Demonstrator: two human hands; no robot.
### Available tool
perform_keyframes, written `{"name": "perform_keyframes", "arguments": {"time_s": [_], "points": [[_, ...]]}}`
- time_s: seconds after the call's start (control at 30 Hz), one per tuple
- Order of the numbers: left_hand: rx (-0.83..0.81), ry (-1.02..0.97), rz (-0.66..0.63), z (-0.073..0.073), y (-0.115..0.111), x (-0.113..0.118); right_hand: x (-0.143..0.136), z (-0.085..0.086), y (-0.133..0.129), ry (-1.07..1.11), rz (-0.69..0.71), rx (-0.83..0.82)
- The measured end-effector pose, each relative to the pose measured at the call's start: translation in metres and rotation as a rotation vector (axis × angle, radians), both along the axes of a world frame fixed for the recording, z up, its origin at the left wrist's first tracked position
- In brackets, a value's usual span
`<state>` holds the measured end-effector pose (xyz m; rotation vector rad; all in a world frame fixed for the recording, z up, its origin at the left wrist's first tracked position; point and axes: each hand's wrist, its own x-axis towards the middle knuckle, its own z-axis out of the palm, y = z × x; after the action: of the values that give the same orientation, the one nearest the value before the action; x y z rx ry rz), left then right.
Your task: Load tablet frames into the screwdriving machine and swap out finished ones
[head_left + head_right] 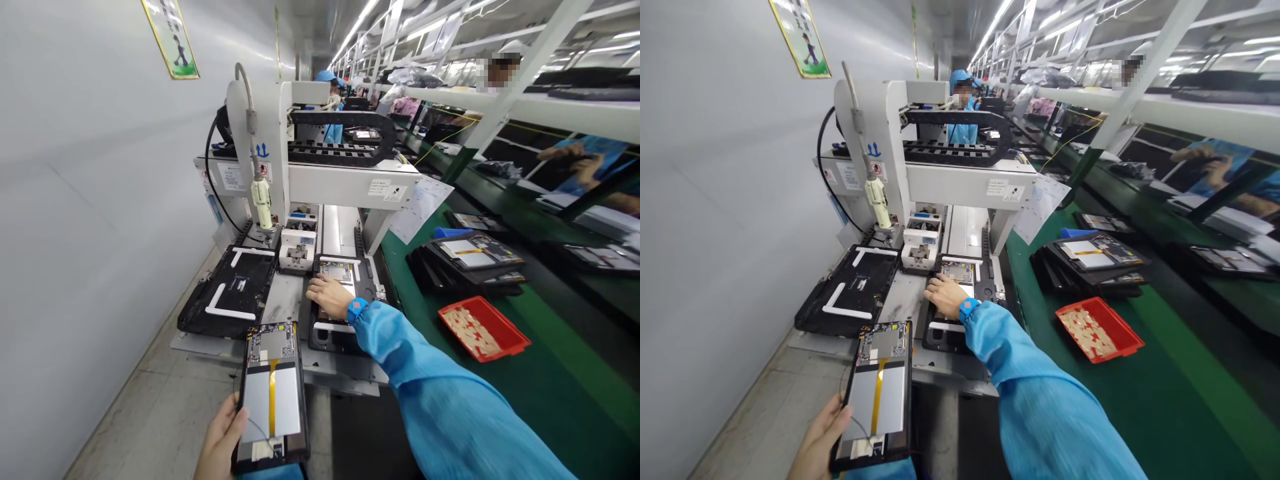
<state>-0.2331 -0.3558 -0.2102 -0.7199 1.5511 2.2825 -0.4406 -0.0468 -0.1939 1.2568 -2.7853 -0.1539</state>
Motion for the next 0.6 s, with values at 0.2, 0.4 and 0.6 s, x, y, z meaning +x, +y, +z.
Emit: {"name": "perform_keyframes", "arguments": {"time_s": [0.2, 0.4, 0.6], "points": [[-0.024, 0.008, -0.005, -0.006, 0.001, 0.002, -0.002, 0.000, 0.013, 0.060, -0.054, -0.014], [0.008, -0.011, 0.020, 0.001, 0.009, 0.003, -0.007, 0.004, 0.027, 0.068, 0.002, 0.014], [-0.009, -0.003, 0.047, 0.005, 0.008, 0.003, -0.012, 0.006, 0.027, 0.068, 0.046, 0.034]]}}
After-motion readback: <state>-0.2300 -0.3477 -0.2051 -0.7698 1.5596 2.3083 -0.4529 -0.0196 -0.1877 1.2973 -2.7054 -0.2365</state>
